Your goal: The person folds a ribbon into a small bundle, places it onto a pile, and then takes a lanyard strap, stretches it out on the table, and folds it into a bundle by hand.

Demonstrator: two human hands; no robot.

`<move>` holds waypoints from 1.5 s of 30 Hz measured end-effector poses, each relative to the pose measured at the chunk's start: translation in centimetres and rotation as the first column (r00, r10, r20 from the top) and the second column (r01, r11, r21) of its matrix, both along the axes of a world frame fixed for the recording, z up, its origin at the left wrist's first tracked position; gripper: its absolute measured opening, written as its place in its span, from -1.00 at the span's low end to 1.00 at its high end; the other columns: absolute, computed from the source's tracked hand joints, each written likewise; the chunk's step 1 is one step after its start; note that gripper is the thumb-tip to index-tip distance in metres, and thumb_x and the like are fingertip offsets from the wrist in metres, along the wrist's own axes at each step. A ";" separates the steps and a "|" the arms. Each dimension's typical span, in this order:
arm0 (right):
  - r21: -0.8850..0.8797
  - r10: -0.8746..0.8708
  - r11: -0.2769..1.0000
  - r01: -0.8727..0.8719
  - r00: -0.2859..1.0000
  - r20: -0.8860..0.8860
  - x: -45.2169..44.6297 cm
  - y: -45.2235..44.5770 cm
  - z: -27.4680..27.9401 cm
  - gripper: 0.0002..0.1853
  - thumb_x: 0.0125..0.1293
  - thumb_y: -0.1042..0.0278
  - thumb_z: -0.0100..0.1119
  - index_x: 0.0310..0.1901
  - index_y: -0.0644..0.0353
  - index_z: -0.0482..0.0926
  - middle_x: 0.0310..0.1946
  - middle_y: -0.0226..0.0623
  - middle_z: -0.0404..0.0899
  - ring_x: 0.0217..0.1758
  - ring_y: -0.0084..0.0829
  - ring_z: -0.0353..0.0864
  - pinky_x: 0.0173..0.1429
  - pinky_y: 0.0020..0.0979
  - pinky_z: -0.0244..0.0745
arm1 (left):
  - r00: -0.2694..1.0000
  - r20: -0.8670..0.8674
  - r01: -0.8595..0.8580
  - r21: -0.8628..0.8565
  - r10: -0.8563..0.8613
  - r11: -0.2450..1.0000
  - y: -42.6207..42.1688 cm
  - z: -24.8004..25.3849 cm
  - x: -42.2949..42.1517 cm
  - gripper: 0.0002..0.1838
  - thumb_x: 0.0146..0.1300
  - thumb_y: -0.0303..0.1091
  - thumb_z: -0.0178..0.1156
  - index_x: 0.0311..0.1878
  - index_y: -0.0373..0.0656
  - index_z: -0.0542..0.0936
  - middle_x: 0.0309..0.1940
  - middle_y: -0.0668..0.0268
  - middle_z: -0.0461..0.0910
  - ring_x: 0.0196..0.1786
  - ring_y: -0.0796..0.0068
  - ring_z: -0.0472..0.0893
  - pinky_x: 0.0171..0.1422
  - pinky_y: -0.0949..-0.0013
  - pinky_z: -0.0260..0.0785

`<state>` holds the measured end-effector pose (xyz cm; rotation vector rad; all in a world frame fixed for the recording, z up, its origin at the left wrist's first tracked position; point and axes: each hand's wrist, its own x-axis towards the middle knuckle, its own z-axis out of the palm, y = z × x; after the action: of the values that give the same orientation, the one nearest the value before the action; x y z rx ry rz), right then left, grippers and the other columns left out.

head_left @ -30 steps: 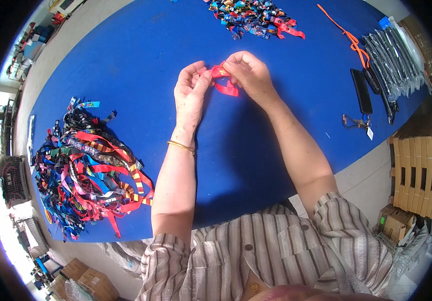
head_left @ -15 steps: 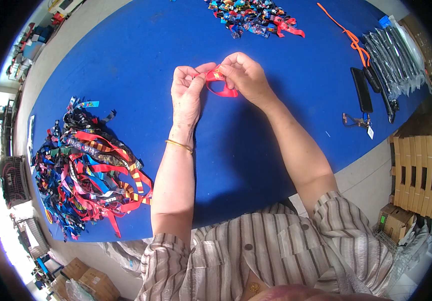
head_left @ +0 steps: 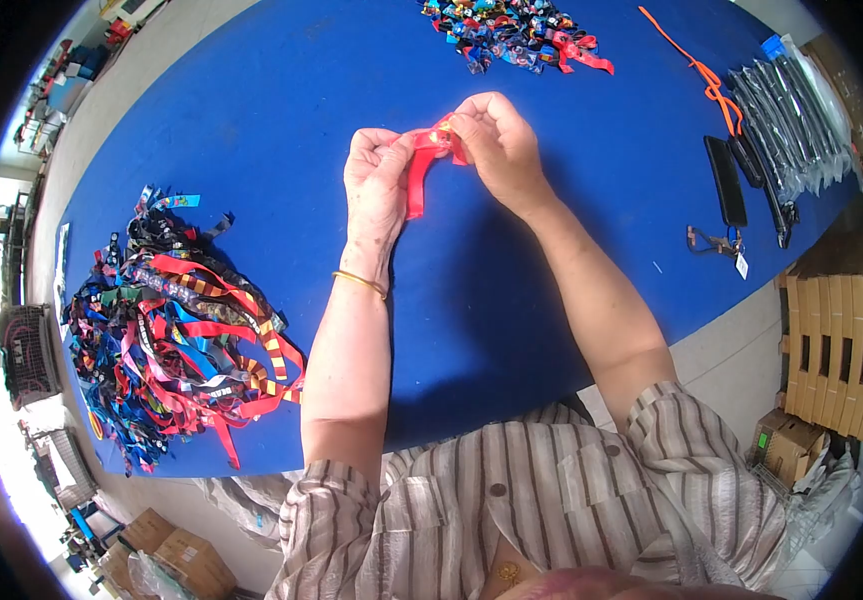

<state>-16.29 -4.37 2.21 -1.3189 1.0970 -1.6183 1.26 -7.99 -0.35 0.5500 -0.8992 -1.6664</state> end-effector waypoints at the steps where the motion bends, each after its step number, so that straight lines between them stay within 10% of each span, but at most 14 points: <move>1: 0.020 0.024 1.000 -0.025 0.999 0.021 0.0 0.1 0.1 -0.85 0.59 0.35 0.23 -0.06 0.25 0.53 -0.31 -0.42 0.67 -0.33 -0.75 0.59 -0.29 -0.62 0.53 | 1.000 -0.026 0.012 0.016 -0.011 1.000 -0.2 -0.3 0.0 -0.88 0.55 -0.50 0.20 0.00 -0.24 0.45 0.02 -0.08 0.72 -0.02 0.19 0.79 0.21 0.20 0.66; 45: -0.001 0.066 0.998 -0.066 0.998 -0.019 -0.2 -0.1 -0.7 -0.88 0.56 0.43 0.24 -0.06 0.30 0.54 -0.23 -0.36 0.70 -0.22 -0.69 0.69 -0.14 -0.59 0.64 | 0.975 0.133 0.173 0.041 -0.177 0.984 0.5 0.7 -0.6 -0.70 0.56 -0.39 0.24 0.18 -0.44 0.62 -0.08 0.14 0.76 -0.17 0.43 0.74 0.06 0.34 0.64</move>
<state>-16.44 -4.52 1.54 -1.3599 1.0526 -1.5611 0.65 -7.52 0.39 0.6250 -1.0487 -1.8198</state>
